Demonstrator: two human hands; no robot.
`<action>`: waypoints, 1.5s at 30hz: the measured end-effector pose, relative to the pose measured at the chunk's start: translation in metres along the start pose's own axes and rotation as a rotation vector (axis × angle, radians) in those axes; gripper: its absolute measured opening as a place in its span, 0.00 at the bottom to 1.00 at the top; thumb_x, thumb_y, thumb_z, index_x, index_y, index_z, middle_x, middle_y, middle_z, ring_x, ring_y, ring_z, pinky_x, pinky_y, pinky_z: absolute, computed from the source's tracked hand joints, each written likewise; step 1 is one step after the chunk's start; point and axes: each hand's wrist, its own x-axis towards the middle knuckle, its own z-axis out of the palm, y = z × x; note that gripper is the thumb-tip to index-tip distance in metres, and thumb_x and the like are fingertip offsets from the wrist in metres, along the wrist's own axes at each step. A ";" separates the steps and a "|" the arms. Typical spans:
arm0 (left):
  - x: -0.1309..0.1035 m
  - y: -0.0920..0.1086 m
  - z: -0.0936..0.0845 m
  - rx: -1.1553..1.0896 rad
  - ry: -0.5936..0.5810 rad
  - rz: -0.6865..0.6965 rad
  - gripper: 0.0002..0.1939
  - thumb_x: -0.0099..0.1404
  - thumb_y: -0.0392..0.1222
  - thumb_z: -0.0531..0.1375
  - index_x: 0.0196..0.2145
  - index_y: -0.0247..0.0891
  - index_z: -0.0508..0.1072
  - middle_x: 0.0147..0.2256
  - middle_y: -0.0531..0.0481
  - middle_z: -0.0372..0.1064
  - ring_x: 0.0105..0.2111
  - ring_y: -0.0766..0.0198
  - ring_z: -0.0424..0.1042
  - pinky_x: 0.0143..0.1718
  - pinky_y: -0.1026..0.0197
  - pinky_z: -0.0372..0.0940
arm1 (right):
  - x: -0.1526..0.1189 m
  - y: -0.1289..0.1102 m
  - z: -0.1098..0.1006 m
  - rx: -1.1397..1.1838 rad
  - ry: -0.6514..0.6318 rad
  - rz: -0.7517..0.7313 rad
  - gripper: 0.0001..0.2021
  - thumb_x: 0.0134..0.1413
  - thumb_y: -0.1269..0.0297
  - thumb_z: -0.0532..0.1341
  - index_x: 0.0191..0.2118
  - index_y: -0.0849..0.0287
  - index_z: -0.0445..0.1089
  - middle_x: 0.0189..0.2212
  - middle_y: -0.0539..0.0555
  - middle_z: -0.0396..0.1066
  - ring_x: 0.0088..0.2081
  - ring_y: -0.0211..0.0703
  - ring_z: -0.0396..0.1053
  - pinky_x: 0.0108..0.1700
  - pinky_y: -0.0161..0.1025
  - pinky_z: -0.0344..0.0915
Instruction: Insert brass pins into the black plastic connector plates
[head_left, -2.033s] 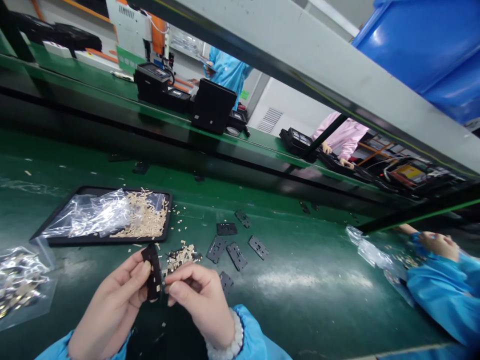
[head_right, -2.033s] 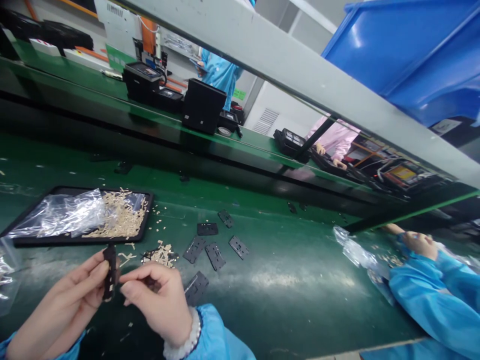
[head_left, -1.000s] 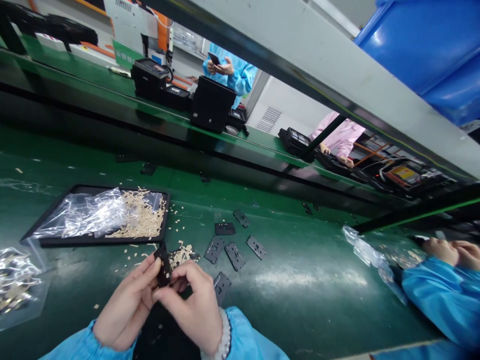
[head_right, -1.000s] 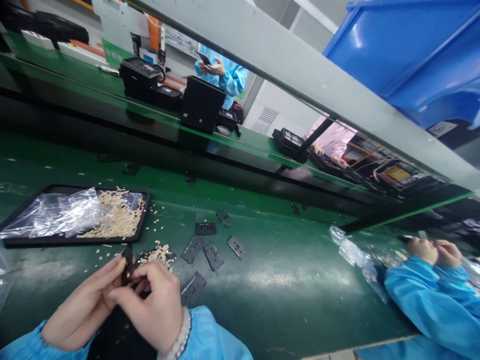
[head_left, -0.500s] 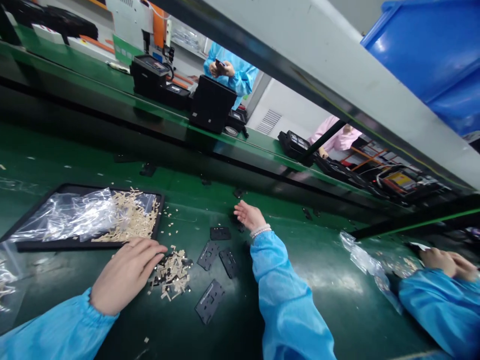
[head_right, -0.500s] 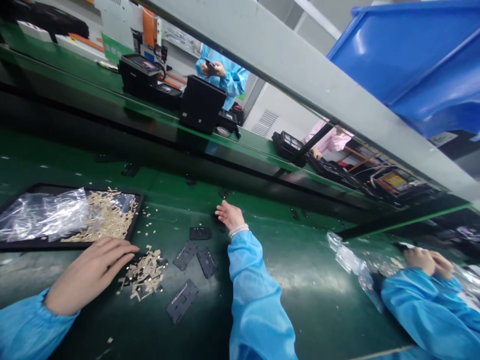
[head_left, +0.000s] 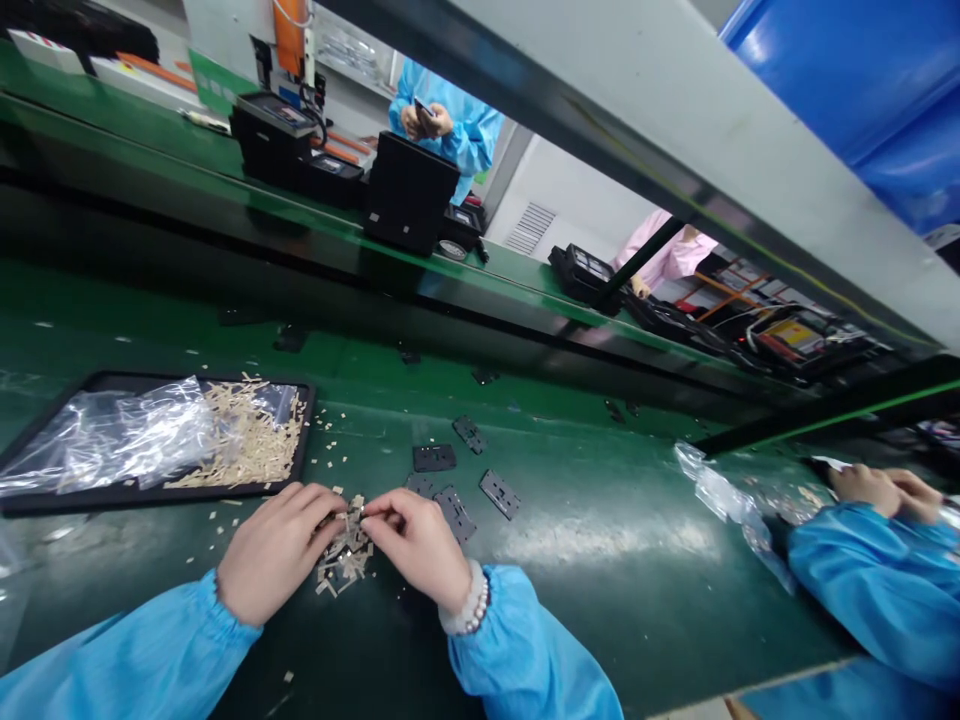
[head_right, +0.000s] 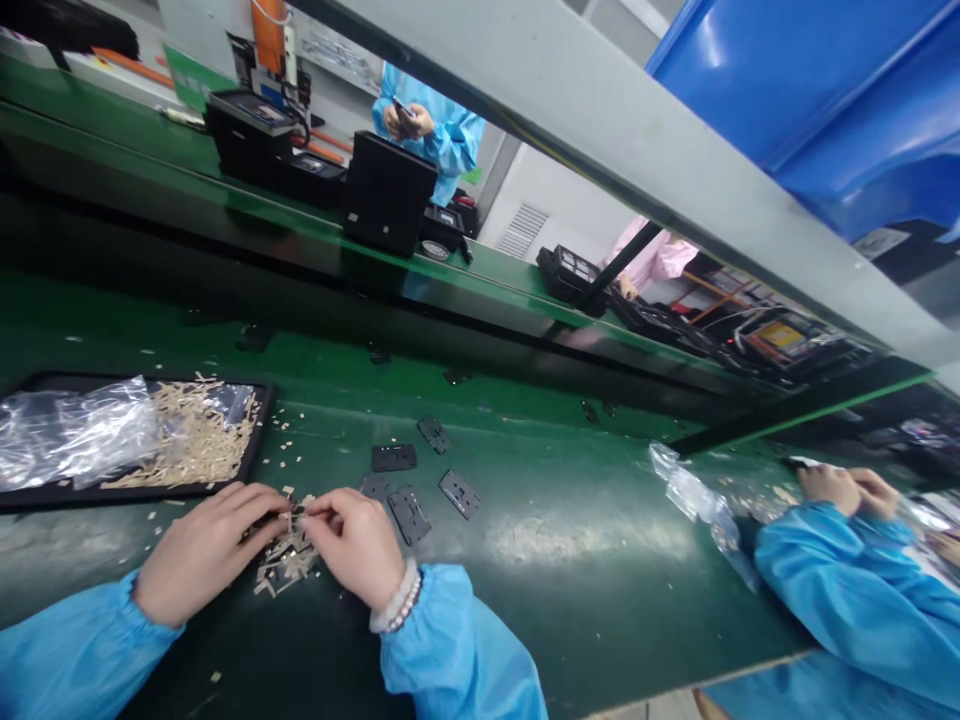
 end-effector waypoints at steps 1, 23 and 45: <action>-0.002 0.000 -0.002 0.009 0.014 0.006 0.21 0.72 0.53 0.48 0.33 0.43 0.76 0.31 0.51 0.77 0.33 0.58 0.74 0.37 0.55 0.65 | -0.001 0.000 0.005 -0.016 0.001 -0.009 0.02 0.50 0.70 0.68 0.32 0.57 0.78 0.30 0.49 0.76 0.30 0.39 0.71 0.38 0.36 0.66; -0.018 0.020 -0.026 -0.355 -0.021 -0.303 0.20 0.67 0.59 0.54 0.34 0.44 0.80 0.29 0.53 0.80 0.26 0.63 0.78 0.25 0.68 0.70 | -0.015 -0.015 0.026 0.195 -0.039 0.064 0.09 0.53 0.64 0.63 0.24 0.59 0.71 0.18 0.45 0.63 0.20 0.33 0.60 0.25 0.31 0.59; -0.035 0.003 -0.085 -0.582 0.160 -0.533 0.16 0.58 0.60 0.63 0.28 0.45 0.80 0.29 0.52 0.79 0.29 0.59 0.76 0.30 0.65 0.70 | 0.028 -0.057 0.053 -0.160 0.157 -0.310 0.08 0.57 0.68 0.57 0.28 0.57 0.70 0.24 0.50 0.73 0.26 0.39 0.72 0.30 0.32 0.68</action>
